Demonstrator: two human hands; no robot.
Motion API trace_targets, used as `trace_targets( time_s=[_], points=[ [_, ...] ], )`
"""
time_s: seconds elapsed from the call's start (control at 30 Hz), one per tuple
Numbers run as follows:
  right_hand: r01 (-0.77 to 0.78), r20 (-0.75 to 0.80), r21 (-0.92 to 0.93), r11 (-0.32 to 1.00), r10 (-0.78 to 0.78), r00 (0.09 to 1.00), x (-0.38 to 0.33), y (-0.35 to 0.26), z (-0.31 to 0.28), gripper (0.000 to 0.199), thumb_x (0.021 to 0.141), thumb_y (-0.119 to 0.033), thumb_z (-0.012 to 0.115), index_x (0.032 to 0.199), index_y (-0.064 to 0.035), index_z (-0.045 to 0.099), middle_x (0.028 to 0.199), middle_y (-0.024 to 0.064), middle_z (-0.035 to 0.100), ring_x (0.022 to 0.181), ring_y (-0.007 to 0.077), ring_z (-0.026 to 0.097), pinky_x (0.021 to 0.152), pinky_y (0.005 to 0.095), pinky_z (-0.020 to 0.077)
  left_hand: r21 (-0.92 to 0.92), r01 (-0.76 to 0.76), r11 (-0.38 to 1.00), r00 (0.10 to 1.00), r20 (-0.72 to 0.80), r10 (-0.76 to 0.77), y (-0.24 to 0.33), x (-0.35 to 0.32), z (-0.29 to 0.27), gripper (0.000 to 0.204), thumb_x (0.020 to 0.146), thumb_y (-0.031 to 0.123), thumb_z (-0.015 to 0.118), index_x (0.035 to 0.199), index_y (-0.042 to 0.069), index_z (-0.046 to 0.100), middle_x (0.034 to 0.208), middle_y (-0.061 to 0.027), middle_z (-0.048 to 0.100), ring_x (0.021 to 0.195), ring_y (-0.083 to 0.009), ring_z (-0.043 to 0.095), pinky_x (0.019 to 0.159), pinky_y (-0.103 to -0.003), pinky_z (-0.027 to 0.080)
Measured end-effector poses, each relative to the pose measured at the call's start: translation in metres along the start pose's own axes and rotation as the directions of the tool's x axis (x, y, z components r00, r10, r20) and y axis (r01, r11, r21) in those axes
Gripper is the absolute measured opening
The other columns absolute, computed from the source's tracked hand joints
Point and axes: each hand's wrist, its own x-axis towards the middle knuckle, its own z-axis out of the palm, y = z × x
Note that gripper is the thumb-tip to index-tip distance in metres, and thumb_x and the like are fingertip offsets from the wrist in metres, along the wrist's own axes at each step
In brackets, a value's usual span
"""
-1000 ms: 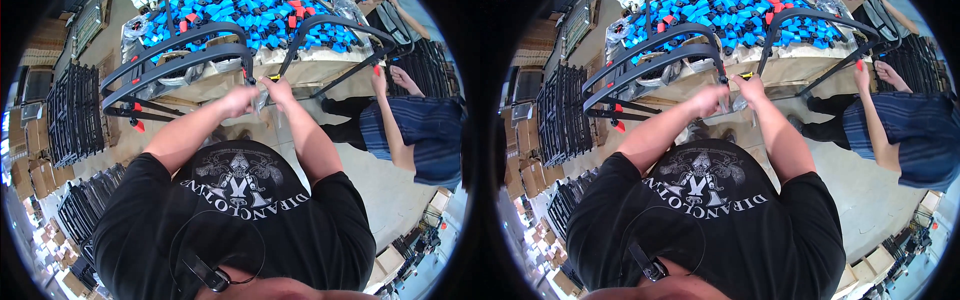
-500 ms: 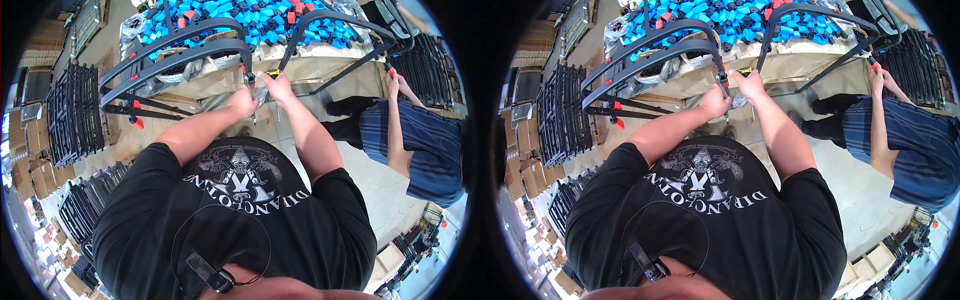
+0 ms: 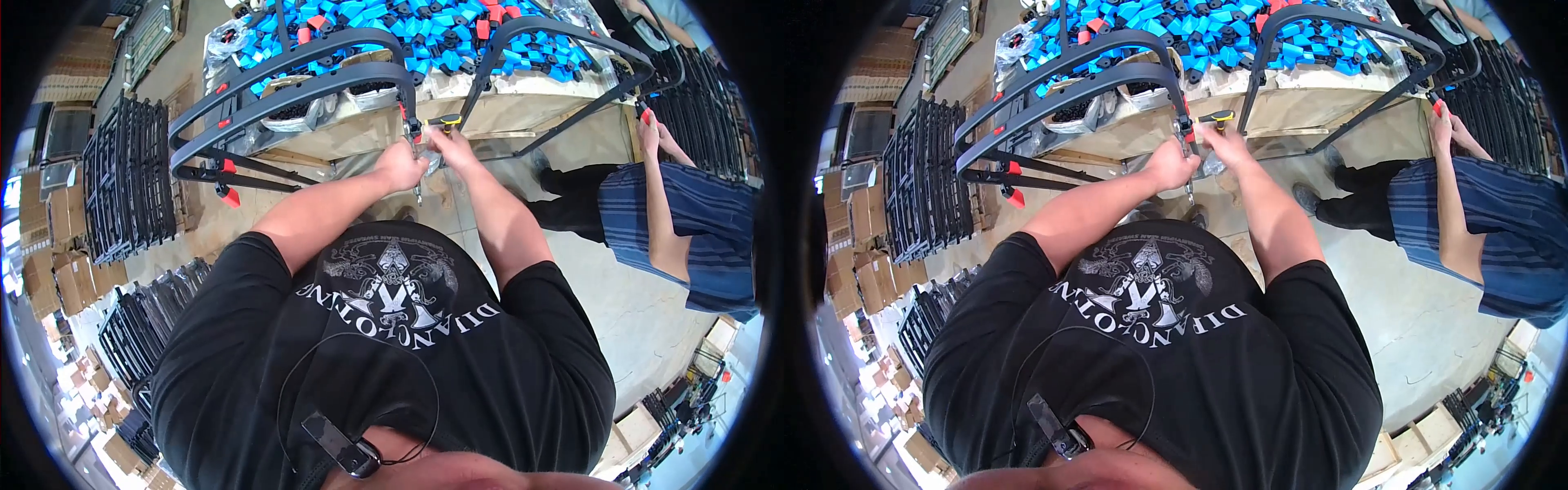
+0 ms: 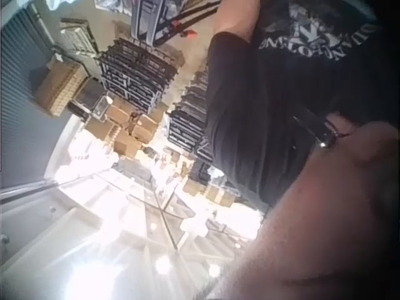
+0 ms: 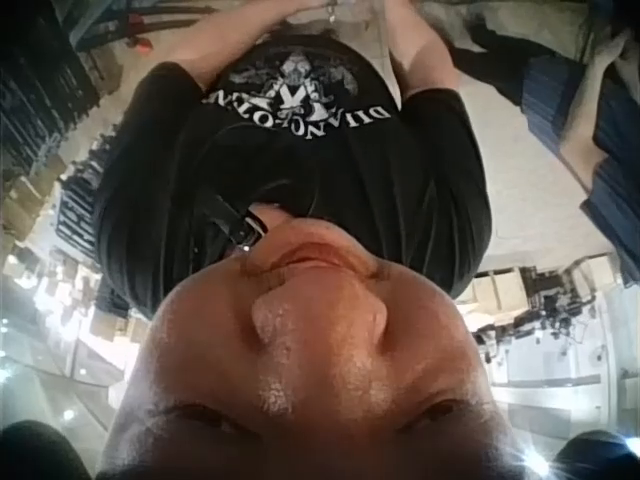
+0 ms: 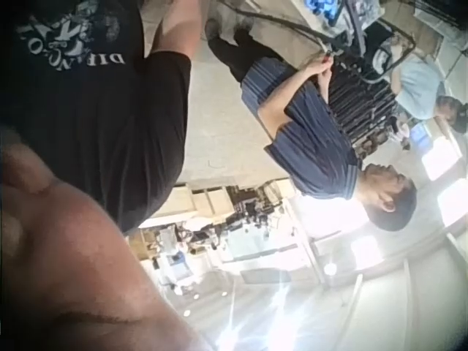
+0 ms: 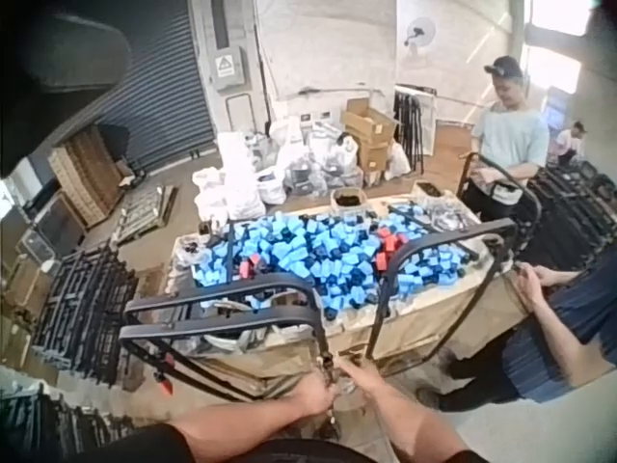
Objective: Assembling metal frames by attaching red and blue plastic components using screws and a screwdriver.
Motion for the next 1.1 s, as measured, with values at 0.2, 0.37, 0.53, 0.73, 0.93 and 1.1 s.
trace_targets(
  time_s=[0.2,0.37,0.53,0.73,0.93,1.1],
  points=[
    [0.019,-0.203,-0.181,0.983,-0.056,0.978,-0.030,0.029,0.007,0.051,0.085,-0.045,0.079,0.102,0.0007,0.066,0.092,0.0088,0.069,0.081,0.0164,0.064,0.076,0.0331,0.0519,0.036,0.033,0.999,0.997,-0.075,-0.030,0.010,-0.012,0.001,0.054,0.087,0.035,0.066,0.113,-0.011,0.057,0.102,-0.0310,0.070,0.099,-0.0429,0.070,0.089,-0.048,0.055],
    [-0.214,-0.046,-0.117,0.970,0.210,0.977,-0.121,-0.120,0.014,0.037,0.090,-0.034,0.074,0.101,-0.0002,0.063,0.086,0.0028,0.062,0.073,0.0116,0.053,0.065,0.0289,0.0442,0.075,0.091,0.993,0.987,-0.143,-0.079,0.017,-0.015,-0.006,0.053,0.087,0.035,0.065,0.116,-0.009,0.055,0.104,-0.0293,0.070,0.099,-0.0418,0.070,0.089,-0.048,0.056],
    [-0.322,-0.021,-0.147,0.935,0.323,0.946,-0.100,-0.096,0.000,0.040,0.091,-0.039,0.072,0.102,-0.0014,0.061,0.079,0.0019,0.056,0.059,0.0106,0.049,0.048,0.0285,0.0363,-0.122,-0.123,0.985,0.974,-0.207,0.096,-0.007,-0.005,0.008,0.035,0.085,0.030,0.066,0.096,-0.003,0.063,0.089,-0.0254,0.070,0.085,-0.0394,0.071,0.080,-0.047,0.055],
    [-0.002,-0.261,-0.083,0.997,-0.020,0.965,-0.088,-0.081,0.005,0.056,0.092,-0.020,0.072,0.140,-0.0007,0.050,0.083,0.0057,0.063,0.062,0.0128,0.061,0.049,0.0286,0.0449,-0.513,-0.042,0.857,0.978,-0.196,-0.069,-0.039,-0.049,-0.034,0.028,0.088,0.027,0.066,0.099,0.001,0.064,0.078,-0.0126,0.068,0.069,-0.0251,0.067,0.066,-0.039,0.055],
    [0.156,-0.195,-0.423,0.893,-0.257,0.947,-0.058,-0.077,0.024,0.067,0.085,-0.016,0.070,0.149,-0.0112,0.049,0.091,0.0141,0.071,0.073,0.0194,0.069,0.071,0.0351,0.0546,-0.822,0.076,0.564,0.941,-0.127,-0.313,-0.085,-0.101,-0.096,0.032,0.092,0.010,0.060,0.122,0.000,0.054,0.077,-0.0053,0.056,0.058,-0.0161,0.056,0.052,-0.034,0.050],
    [0.146,-0.182,-0.651,0.745,-0.340,0.923,-0.035,-0.066,0.015,0.051,0.082,-0.027,0.071,0.130,-0.0121,0.064,0.101,0.0215,0.074,0.097,0.0355,0.072,0.088,0.0433,0.0544,-0.783,0.068,0.618,0.889,-0.234,-0.393,-0.121,-0.092,-0.130,0.044,0.091,0.008,0.060,0.134,-0.001,0.051,0.074,-0.0037,0.053,0.057,-0.0151,0.054,0.048,-0.032,0.047]
  ],
)
